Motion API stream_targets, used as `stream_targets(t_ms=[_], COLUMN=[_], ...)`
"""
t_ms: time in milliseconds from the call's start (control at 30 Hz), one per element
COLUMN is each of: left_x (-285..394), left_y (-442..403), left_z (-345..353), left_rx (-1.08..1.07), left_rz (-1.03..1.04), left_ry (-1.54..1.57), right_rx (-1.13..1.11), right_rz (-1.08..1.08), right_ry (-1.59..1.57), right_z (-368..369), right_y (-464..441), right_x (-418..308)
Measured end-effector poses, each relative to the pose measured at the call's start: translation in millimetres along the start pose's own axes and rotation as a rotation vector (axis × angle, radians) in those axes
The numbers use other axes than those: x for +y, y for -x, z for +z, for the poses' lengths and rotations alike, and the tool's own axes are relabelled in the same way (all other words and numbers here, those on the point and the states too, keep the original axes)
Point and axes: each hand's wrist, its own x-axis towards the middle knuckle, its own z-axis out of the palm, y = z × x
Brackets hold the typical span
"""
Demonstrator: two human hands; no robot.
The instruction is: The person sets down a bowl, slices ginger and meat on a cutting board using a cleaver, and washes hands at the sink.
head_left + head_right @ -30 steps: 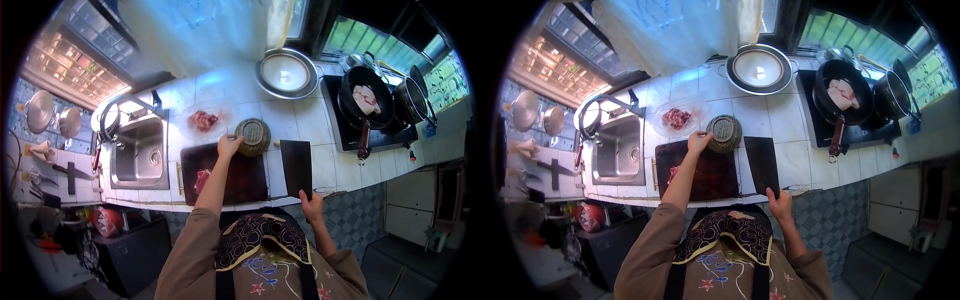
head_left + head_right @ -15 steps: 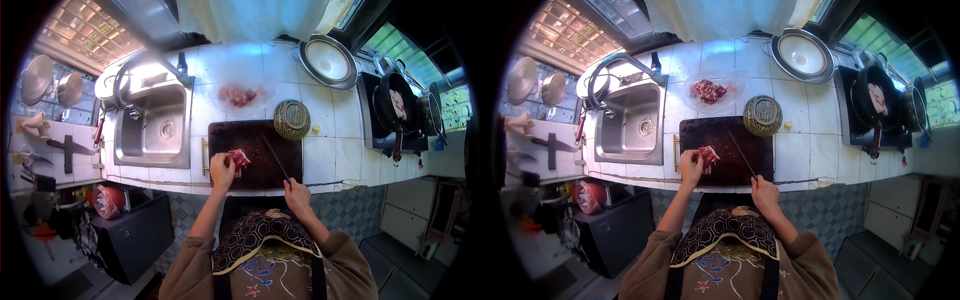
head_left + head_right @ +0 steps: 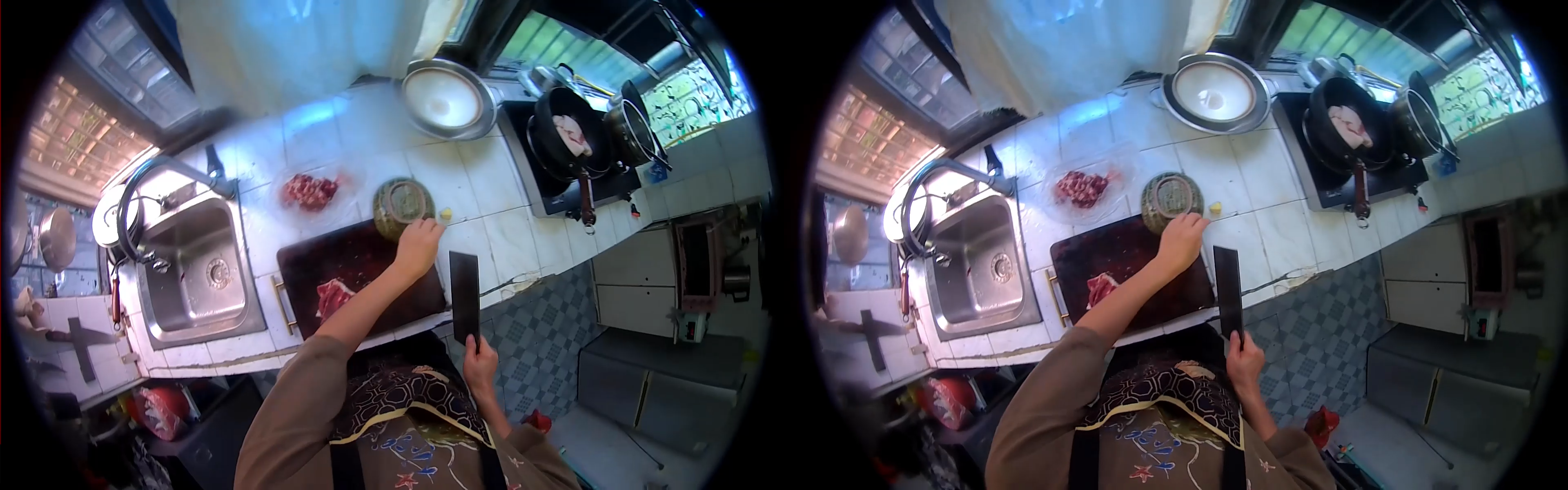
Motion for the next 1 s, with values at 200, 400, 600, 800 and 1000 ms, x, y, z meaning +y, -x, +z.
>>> stream_targets(t_ms=[200,400,600,800,1000], left_x=[-27,-26,-40,-84,-125], left_y=[-46,-86,-26,119,218], left_z=[100,66,-95,-223,-304], left_rx=[-0.445,-0.234,0.332,0.877,1.171], left_rz=[0.032,-0.304,-0.843,-1.159,-1.189], left_ry=[-0.27,0.049,0.711,1.009,1.141], right_rx=[0.03,0.017,-0.238,-0.309,-0.244], right_rz=[-0.088,-0.346,-0.732,-0.748,-0.764], right_ry=[0.134,0.129,0.208,0.232,0.382], right_z=[-23,-33,8,94,106], right_y=[9,-33,-84,-85,-60], right_x=[38,51,0,-25,-51])
